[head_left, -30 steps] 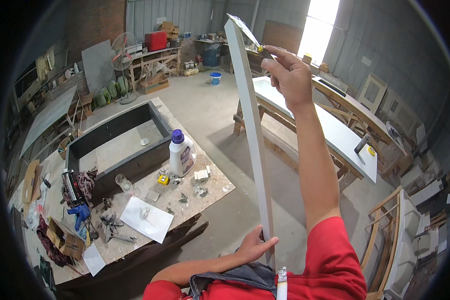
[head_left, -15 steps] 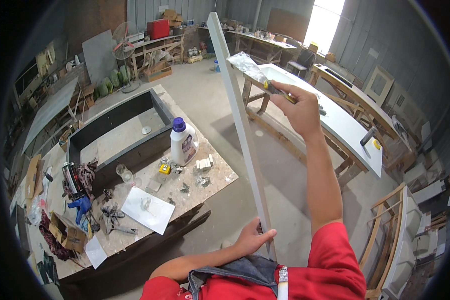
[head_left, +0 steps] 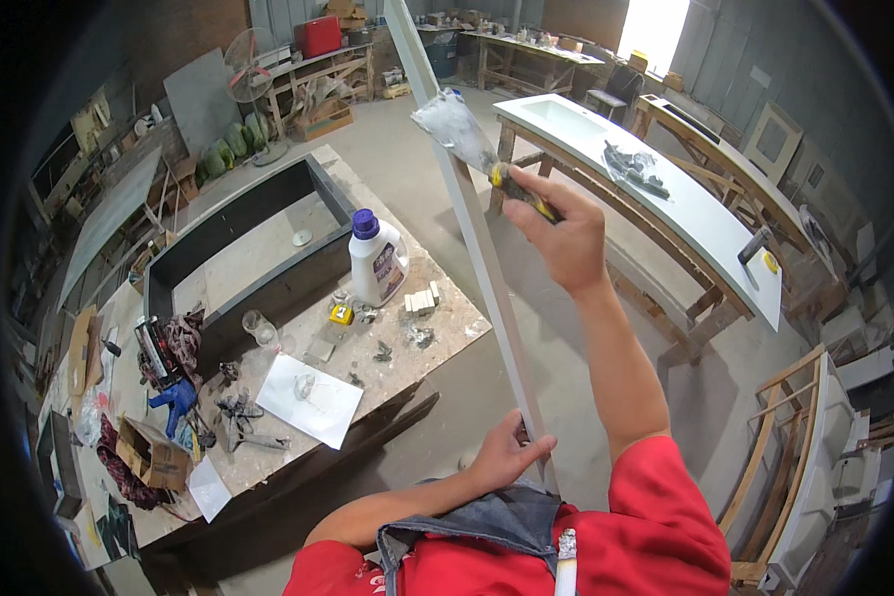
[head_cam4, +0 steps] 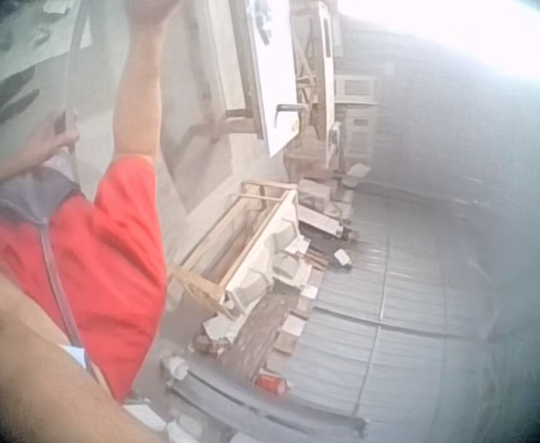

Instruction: The person applies adhesive to wooden trim pieces using a putty knife, then fits the trim around the edges of a double-basin sink. The person repeatedly picks up trim, applies adhesive, and secures it to the sink frame.

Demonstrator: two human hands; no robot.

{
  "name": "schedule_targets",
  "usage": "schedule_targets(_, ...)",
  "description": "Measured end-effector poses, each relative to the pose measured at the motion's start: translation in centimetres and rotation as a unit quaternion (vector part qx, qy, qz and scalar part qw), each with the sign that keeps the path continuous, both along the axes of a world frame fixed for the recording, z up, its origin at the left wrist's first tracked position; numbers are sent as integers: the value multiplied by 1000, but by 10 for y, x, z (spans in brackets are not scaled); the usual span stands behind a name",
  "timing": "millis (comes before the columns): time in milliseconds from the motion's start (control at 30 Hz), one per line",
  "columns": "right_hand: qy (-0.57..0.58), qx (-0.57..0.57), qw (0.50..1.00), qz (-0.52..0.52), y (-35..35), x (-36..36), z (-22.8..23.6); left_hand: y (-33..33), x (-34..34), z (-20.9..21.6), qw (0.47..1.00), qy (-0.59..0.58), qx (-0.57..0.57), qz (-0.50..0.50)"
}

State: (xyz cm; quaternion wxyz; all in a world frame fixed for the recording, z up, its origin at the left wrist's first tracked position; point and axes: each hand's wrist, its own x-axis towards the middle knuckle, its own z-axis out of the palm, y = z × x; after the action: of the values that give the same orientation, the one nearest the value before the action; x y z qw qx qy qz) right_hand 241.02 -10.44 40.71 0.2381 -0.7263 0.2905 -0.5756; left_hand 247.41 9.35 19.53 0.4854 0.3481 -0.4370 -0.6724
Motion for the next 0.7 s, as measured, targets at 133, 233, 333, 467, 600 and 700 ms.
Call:
schedule_targets(133, 39, -80, 996, -22, 11, -8, -35, -2, 9, -12, 1000, 20, 18, 12)
schedule_targets(233, 52, -52, 997, -28, 22, -14, -60, -5, 17, -6, 999, 31, 33, 21)
schedule_targets(333, 57, -61, 996, -37, 27, -7, -78, -3, 25, -11, 997, 36, 39, 50)
schedule_targets(467, 41, -1, 998, -56, 23, 5, -108, -1, 45, -16, 994, 36, 40, 90)
schedule_targets(600, 89, 278, 956, 29, 29, 12, -152, 10, 61, -2, 987, 43, 60, 144)
schedule_targets(700, 194, 280, 931, 135, 42, 52, -219, 28, 82, 0, 969, 66, 64, 231)
